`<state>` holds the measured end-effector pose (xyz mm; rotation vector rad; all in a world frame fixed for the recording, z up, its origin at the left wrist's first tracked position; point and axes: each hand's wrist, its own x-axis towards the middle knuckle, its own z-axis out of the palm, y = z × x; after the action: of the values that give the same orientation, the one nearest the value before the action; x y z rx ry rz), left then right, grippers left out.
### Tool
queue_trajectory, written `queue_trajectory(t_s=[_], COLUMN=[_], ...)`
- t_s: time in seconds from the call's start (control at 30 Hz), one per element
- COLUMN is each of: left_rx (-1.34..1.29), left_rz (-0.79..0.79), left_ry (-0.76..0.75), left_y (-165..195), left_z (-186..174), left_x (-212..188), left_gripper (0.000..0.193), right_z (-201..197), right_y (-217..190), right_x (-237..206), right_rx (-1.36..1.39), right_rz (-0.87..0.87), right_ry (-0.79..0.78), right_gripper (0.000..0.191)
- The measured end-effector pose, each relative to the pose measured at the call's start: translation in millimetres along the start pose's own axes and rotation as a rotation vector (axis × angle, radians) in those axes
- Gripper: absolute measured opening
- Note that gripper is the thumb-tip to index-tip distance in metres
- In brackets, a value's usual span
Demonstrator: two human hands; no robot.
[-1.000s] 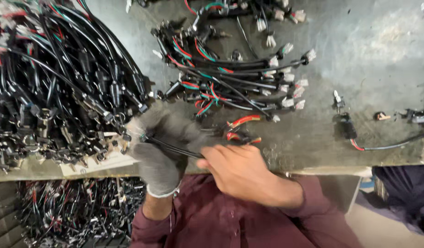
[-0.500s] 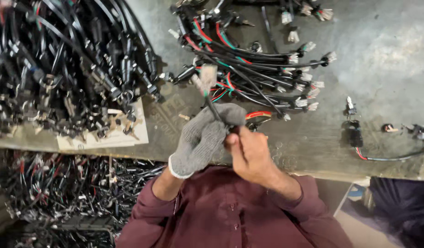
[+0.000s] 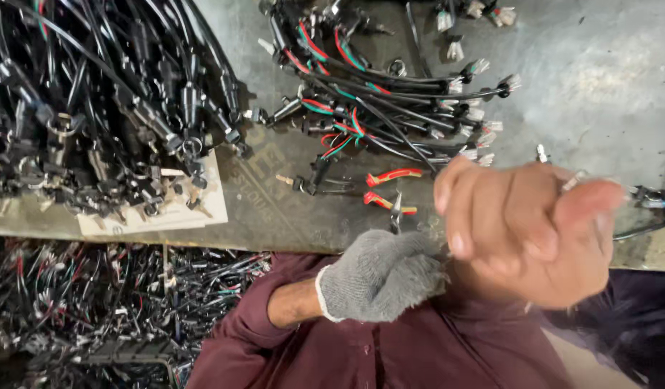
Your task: The person sits at a workbench and uses red-handled pliers to strip insulation from the ends of black wire harnesses, working on one cable at a time and setting finished harnesses onto a growing pile on the table.
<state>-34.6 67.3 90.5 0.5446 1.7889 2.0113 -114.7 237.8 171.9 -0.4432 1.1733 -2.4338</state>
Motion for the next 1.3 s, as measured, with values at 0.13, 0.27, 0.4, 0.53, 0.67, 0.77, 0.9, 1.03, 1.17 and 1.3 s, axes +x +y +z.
queue_trajectory(t_s=[0.13, 0.27, 0.4, 0.53, 0.67, 0.77, 0.9, 1.03, 1.17, 1.3], left_rx=[0.247, 0.397, -0.491, -0.519, 0.174, 0.282, 0.109, 0.377, 0.368, 0.567], left_rz=[0.255, 0.166, -0.202, -0.108, 0.117, 0.217, 0.017, -0.016, -0.042, -0.065], left_ry=[0.102, 0.247, 0.505, 0.492, 0.601, 0.584, 0.703, 0.544, 0.534, 0.347], left_y=[-2.1, -26.1, -39.6, -26.6, -18.6, -19.3, -18.5, -13.3, -8.5, -7.0], left_z=[-21.8, -56.9, -78.0, -91.1, -74.2, -56.0, -54.1, -63.9, -67.5, -77.5], left_x=[2.8, 0.4, -10.2, -15.8, -5.7, -4.5, -15.0, -19.8, -13.6, -10.5], left_gripper=[0.032, 0.03, 0.021, 0.038, 0.023, 0.023, 0.041, 0.038, 0.051, 0.032], right_z=[-16.8, -36.3, -44.6, -38.8, -61.0, -66.1, -55.1, -56.5, -67.8, -66.6], right_y=[13.0, 47.8, 99.5, 153.5, 168.9, 156.4, 142.5, 142.0, 140.8, 140.7], right_x=[-16.7, 5.1, 28.0, -21.1, -44.4, -43.5, -34.0, -27.4, -30.5, -38.8], right_rx=[0.026, 0.037, -0.844, -0.549, -0.798, -0.793, -0.717, -0.967, -1.072, -1.095], right_rz=[-0.066, -0.168, 0.02, 0.442, 0.25, 0.137, 0.185, -0.17, -0.244, -0.031], right_ry=[0.034, 0.262, 0.296, 0.078, 0.131, 0.065, 0.073, -0.065, -0.086, -0.063], right_gripper=[0.053, 0.047, 0.034, 0.062, 0.043, 0.044, 0.042, 0.028, 0.034, 0.035])
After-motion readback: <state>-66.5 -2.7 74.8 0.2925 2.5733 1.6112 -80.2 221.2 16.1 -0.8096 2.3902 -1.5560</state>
